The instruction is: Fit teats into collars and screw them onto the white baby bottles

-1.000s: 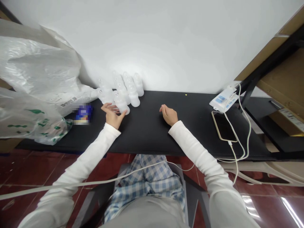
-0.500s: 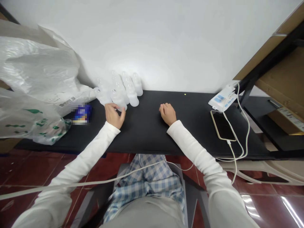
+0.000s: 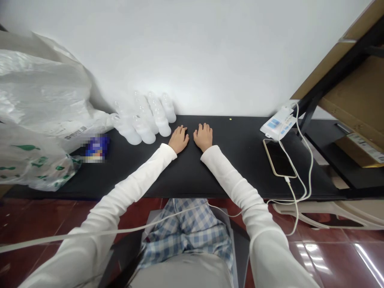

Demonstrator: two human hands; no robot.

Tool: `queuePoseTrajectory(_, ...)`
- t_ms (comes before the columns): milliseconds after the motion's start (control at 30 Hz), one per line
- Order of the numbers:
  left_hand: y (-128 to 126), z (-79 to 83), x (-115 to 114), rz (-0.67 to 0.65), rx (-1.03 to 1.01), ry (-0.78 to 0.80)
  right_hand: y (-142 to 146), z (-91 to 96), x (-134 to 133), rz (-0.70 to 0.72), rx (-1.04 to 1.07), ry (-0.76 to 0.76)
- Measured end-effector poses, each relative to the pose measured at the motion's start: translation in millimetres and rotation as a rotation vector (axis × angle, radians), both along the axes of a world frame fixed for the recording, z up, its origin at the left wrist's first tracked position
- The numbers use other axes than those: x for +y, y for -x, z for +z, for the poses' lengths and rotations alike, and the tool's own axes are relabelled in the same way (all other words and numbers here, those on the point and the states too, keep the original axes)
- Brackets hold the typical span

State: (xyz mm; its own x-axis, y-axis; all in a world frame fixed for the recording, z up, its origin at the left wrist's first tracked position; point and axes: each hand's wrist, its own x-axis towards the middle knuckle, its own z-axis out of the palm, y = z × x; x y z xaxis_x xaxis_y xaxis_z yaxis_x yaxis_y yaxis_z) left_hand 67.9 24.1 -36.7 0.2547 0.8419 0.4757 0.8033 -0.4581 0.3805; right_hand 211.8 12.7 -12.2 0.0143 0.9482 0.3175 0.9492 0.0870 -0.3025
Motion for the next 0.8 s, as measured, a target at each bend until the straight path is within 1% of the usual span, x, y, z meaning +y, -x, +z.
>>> queuePoseTrajectory(67,3,-3.2,0,-0.015,0.021,0.010,-1,-2.2,0,0.013,-0.015,-0.014)
queuePoseTrajectory(167,3,-2.7,-2,0.001,0.043,0.022,-2,-4.9,2,0.015,-0.024,-0.017)
queuePoseTrajectory(333,0,5.4,-5,0.026,0.084,0.083,-4,-5.6,3,0.025,-0.030,-0.007)
queuePoseTrajectory(567,4,14.4,-10,-0.022,0.081,0.106,-5,-0.2,0,0.035,-0.040,0.042)
queuePoseTrajectory(633,9,16.4,-18,-0.053,0.045,0.110,-6,0.1,0,0.043,-0.037,0.041)
queuePoseTrajectory(700,20,20.2,-30,-0.098,-0.038,0.095,-7,-0.6,0,0.047,-0.035,0.042)
queuePoseTrajectory(767,36,26.1,-45,-0.110,-0.178,0.004,-8,-2.1,1,0.048,-0.035,0.042)
queuePoseTrajectory(800,46,29.4,-52,-0.075,-0.251,-0.078,-8,-3.1,1,0.049,-0.033,0.037)
